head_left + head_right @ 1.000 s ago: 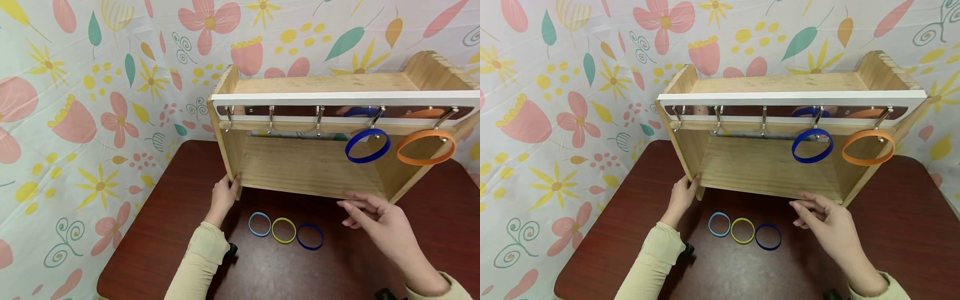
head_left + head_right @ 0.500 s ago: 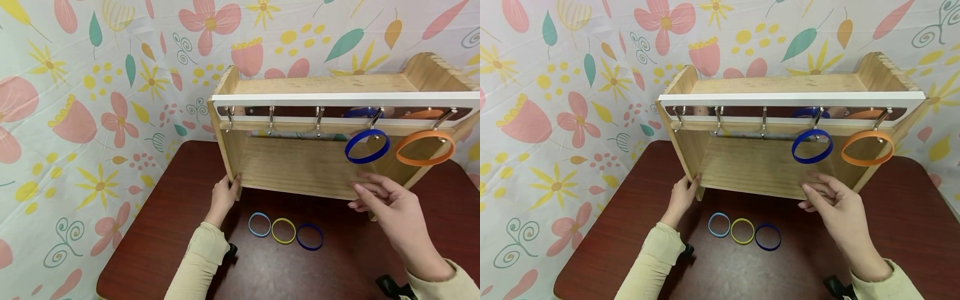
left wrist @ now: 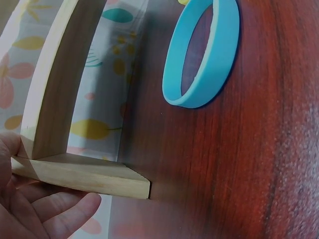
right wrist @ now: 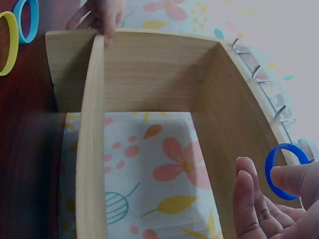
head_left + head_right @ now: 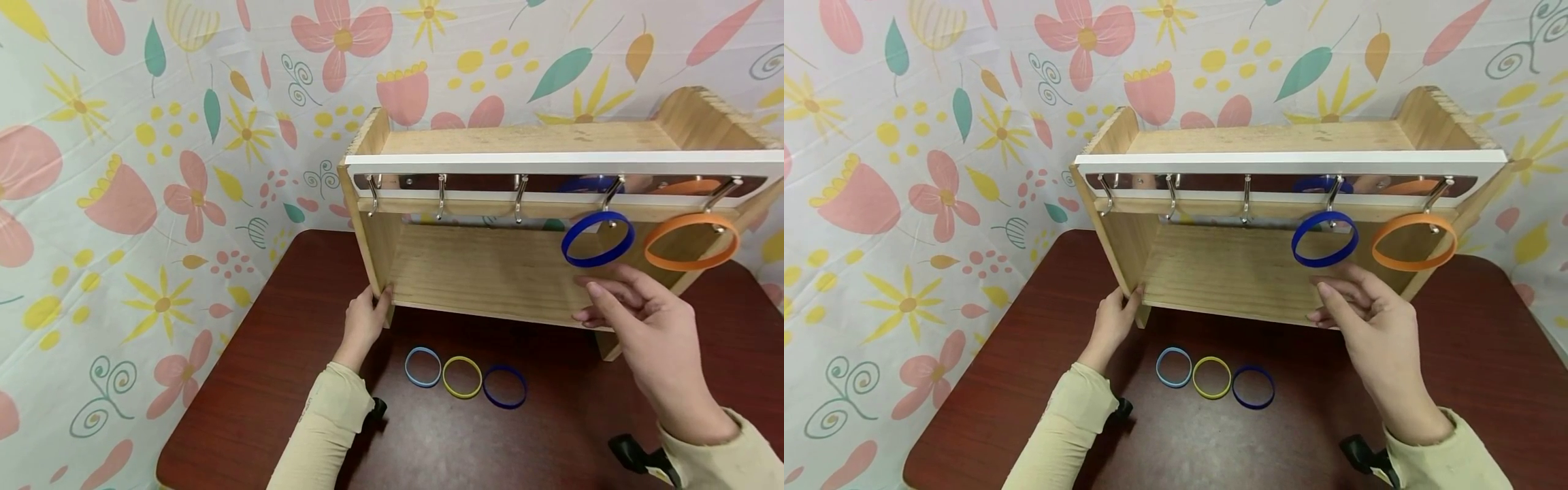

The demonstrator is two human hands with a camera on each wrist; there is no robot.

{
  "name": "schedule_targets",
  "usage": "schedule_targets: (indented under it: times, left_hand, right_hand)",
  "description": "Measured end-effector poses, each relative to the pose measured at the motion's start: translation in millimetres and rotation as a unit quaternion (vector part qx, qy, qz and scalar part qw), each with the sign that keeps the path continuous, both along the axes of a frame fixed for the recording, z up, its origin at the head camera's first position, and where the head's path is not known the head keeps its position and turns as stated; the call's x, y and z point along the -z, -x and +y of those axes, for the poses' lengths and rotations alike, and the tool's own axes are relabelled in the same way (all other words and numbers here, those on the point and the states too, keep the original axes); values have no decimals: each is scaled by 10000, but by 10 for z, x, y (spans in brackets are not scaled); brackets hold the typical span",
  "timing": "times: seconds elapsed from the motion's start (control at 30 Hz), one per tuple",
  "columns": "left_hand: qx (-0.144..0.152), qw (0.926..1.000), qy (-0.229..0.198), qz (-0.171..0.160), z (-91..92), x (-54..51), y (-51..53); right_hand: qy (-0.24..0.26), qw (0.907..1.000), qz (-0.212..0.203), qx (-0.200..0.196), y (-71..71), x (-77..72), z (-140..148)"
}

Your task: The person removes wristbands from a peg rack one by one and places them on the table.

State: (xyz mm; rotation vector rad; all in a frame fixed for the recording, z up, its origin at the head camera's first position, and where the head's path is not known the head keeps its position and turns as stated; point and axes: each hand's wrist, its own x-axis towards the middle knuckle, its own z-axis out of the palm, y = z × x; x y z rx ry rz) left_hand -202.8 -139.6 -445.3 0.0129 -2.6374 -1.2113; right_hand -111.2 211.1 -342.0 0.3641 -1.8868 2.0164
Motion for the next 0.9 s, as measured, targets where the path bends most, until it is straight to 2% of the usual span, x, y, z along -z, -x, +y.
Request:
schedule_targets:
  times: [0.3,0.67,0.9]
  left_hand:
    - [-8,10000,4,1,-5,4,7]
    - [22,10000,17,94,-4,5,3]
    - [6,9999,51,141,-5,10,4]
  right_hand:
    - [370,9990,223,-74,11,-85,-66]
    - [719,9962,457,167,-11,-116,-105]
    - [900,9945,396,363,-19,-160,-152]
